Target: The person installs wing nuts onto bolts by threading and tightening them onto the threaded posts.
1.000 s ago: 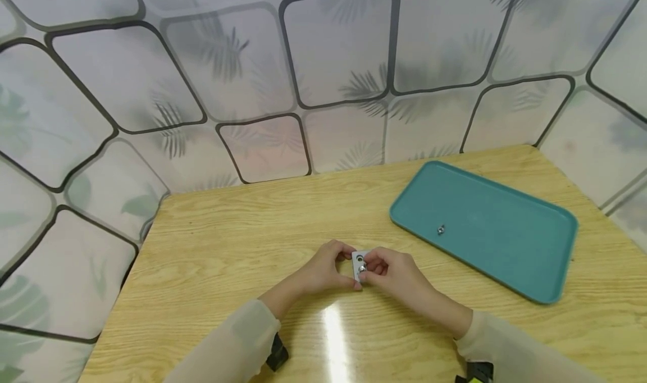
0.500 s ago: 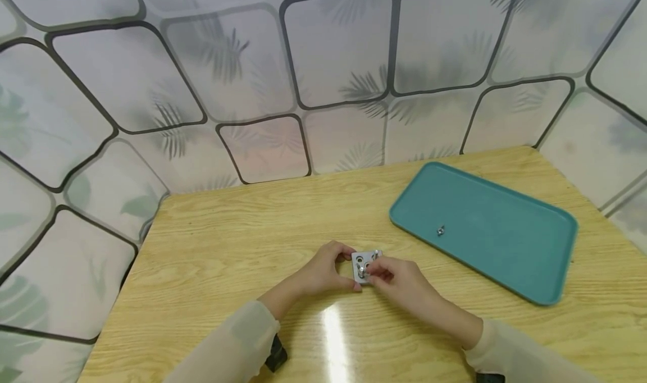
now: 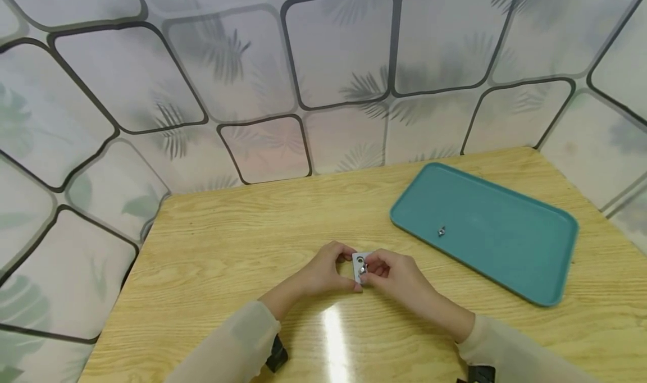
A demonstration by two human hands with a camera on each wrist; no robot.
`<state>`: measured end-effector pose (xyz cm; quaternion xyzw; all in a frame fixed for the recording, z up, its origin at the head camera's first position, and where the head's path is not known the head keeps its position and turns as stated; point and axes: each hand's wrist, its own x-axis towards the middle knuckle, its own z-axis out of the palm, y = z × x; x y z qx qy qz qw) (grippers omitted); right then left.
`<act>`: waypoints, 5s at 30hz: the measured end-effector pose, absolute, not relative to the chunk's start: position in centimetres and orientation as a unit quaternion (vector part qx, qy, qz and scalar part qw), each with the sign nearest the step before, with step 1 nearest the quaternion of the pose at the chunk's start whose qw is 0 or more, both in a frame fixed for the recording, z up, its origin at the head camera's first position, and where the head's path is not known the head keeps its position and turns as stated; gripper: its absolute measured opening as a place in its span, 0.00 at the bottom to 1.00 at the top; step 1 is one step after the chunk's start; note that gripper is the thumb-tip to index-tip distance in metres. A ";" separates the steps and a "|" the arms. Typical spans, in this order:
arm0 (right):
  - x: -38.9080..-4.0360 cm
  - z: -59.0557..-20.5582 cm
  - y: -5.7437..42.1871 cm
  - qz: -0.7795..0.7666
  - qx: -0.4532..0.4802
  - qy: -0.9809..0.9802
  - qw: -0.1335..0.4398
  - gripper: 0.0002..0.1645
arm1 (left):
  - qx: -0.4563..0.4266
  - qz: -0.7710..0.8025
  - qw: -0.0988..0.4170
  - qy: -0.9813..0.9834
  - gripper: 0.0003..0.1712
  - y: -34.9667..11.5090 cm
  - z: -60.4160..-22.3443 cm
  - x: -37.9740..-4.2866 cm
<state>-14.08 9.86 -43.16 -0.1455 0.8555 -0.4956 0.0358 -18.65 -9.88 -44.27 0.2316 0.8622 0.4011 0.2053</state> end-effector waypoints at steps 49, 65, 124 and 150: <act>-14.1 -42.9 10.0 -0.470 -0.145 0.870 0.039 0.10 | 0.233 0.399 0.203 0.863 0.37 -9.7 -44.2 -18.7; -13.5 -42.9 10.7 -0.445 -0.168 0.879 0.022 0.06 | 0.228 0.386 0.197 0.872 0.38 -9.7 -44.3 -18.9; -14.4 -43.2 10.0 -0.471 -0.144 0.869 0.042 0.11 | 0.232 0.399 0.203 0.864 0.37 -9.7 -44.1 -18.8; -13.3 -43.0 10.5 -0.454 -0.165 0.875 0.024 0.06 | 0.238 0.397 0.198 0.864 0.37 -9.7 -44.2 -18.8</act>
